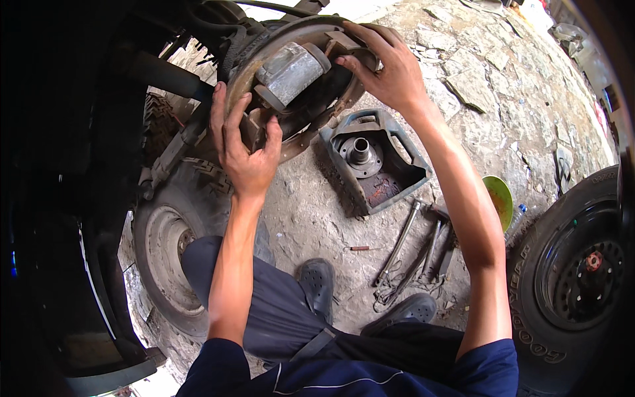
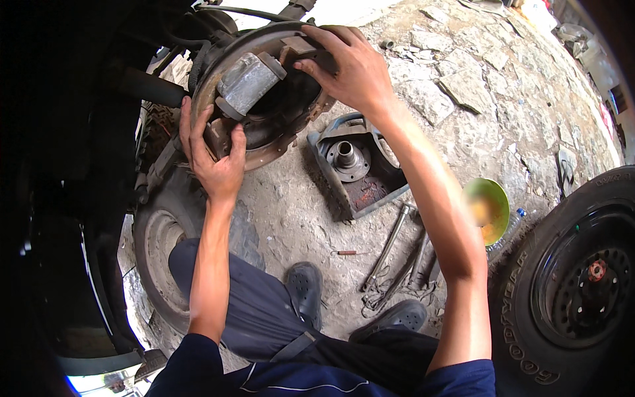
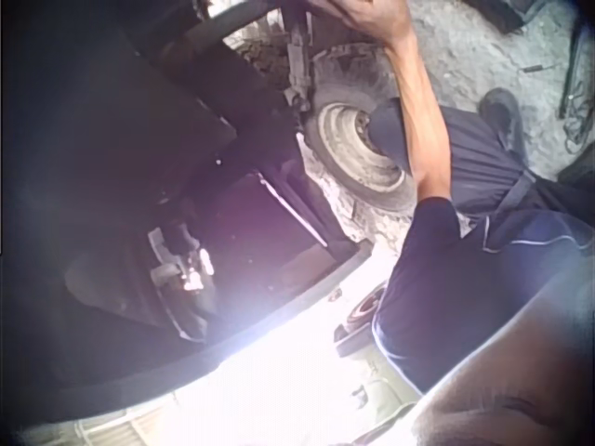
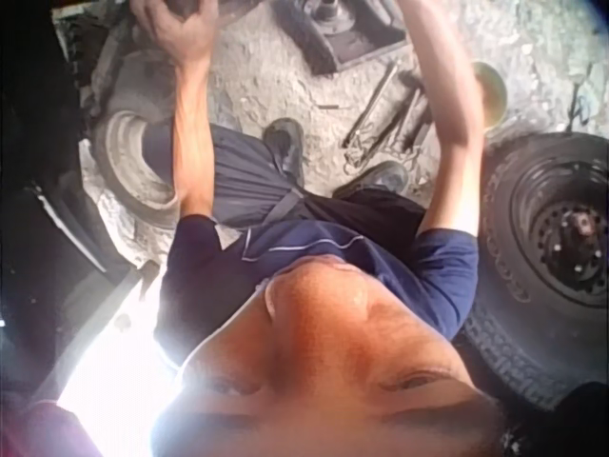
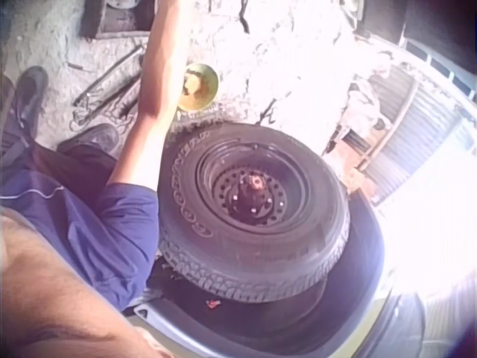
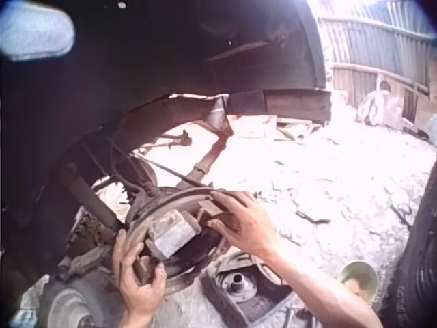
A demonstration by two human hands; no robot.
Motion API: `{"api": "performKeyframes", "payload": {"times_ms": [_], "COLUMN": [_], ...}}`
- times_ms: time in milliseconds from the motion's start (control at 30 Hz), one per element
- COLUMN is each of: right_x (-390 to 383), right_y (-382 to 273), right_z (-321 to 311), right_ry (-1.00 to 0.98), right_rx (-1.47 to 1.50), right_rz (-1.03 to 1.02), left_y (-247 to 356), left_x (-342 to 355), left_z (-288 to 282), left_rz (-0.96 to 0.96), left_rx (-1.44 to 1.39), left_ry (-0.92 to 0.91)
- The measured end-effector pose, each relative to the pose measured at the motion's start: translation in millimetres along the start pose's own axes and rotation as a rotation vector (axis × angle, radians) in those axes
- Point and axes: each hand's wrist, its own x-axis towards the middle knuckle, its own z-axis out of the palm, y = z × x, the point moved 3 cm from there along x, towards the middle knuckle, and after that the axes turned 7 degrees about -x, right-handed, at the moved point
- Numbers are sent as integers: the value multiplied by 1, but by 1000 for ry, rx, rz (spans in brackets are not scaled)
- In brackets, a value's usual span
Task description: The person installs brake shoes and springs into a vehicle's drum brake assembly by hand and using a screwdriver.
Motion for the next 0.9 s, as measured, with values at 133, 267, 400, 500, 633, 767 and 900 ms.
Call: {"api": "performKeyframes", "payload": {"times_ms": [133, 267, 400, 500, 633, 767, 900], "right_x": [12, 16, 19, 24, 23, 30, 37], "right_y": [-12, -10, -12, -10, -14, -11, -16], "right_z": [-8, 1, -2, -10, -2, 2, 3], "right_ry": [104, -98, -134, -158, -103, -69, -93], "right_rx": [-135, -58, 6, 34, 43, 124, -83], "right_rz": [-237, -152, -49, -48, -40, -89, -133], "left_y": [-2, -4, -3, -5, -9, -11, -14], "left_x": [-3, -2, -1, 0, -3, -3, -1], "left_z": [2, 2, 2, 2, 3, -1, -1], "left_rz": [13, 15, 0, -20, -28, -53, -89], "left_rx": [39, 56, 76, 71, 54, 54, 14], "left_ry": [11, -7, -20, -30, -37, -48, -63]}}
